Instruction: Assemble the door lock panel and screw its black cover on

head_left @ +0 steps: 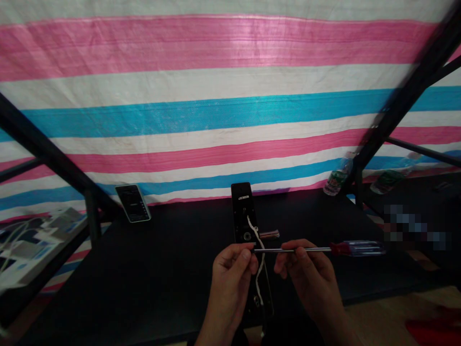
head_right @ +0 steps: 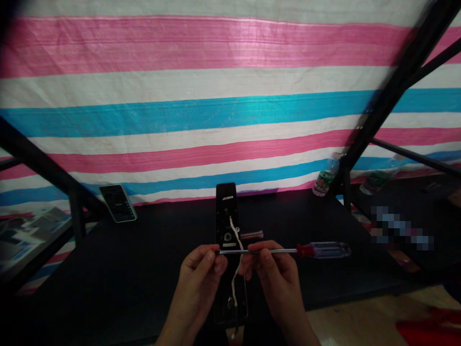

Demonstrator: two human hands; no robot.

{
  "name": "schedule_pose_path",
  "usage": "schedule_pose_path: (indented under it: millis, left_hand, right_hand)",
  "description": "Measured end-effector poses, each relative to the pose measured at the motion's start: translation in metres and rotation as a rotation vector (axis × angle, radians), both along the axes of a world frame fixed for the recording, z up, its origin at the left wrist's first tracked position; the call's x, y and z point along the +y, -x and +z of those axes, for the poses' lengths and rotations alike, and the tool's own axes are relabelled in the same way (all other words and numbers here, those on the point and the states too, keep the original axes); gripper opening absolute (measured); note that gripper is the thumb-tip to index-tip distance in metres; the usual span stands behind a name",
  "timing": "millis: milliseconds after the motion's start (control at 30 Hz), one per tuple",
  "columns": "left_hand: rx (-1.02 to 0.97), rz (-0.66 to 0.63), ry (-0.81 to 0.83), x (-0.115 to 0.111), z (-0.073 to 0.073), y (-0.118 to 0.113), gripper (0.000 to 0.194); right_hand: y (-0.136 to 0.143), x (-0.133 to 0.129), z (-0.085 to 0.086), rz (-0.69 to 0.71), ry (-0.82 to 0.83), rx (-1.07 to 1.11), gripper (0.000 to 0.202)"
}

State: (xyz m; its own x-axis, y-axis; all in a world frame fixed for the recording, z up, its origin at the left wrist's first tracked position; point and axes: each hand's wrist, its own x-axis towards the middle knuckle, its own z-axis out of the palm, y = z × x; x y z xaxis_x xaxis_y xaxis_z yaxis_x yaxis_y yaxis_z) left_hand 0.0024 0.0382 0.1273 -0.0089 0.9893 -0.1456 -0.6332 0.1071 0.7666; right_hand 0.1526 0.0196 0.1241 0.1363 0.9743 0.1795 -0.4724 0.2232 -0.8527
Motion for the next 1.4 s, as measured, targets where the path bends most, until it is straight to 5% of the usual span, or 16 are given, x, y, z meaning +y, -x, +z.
schedule_pose_path:
  millis: [167,300,500,567,700,867,1200,1400]
  left_hand:
    - [-0.048,-0.028,0.004,0.001,0.007,-0.005,0.035]
    - [0.182,-0.051,-0.063,0.006,-0.001,-0.003,0.057]
    - [1.007,0.316,-0.271,0.016,-0.05,0.008,0.036]
    - [1.124,0.329,-0.276,0.017,-0.07,0.009,0.041]
    - [1.044,0.204,-0.22,0.015,-0.103,0.006,0.049]
    - [0.946,0.173,-0.222,0.014,-0.125,0.006,0.05]
    - [0.915,0.135,-0.224,0.011,-0.127,0.01,0.05]
    - [0.888,0.131,-0.238,0.011,-0.129,0.01,0.05]
  right_hand:
    - [0.004,-0.003,0.001,-0.003,-0.051,-0.009,0.02]
    - [0.004,0.009,0.006,-0.107,-0.115,-0.036,0.02]
    - [-0.012,0.099,0.017,-0.386,-0.222,-0.344,0.028]
    - [-0.018,0.141,0.015,-0.383,-0.229,-0.48,0.033]
    - [-0.023,0.203,0.004,-0.34,-0.235,-0.647,0.035]
    - [-0.021,0.225,0.0,-0.277,-0.256,-0.801,0.029]
    - [-0.013,0.23,0.0,-0.283,-0.25,-0.97,0.024]
    - [-0.011,0.235,0.014,-0.244,-0.289,-1.114,0.022]
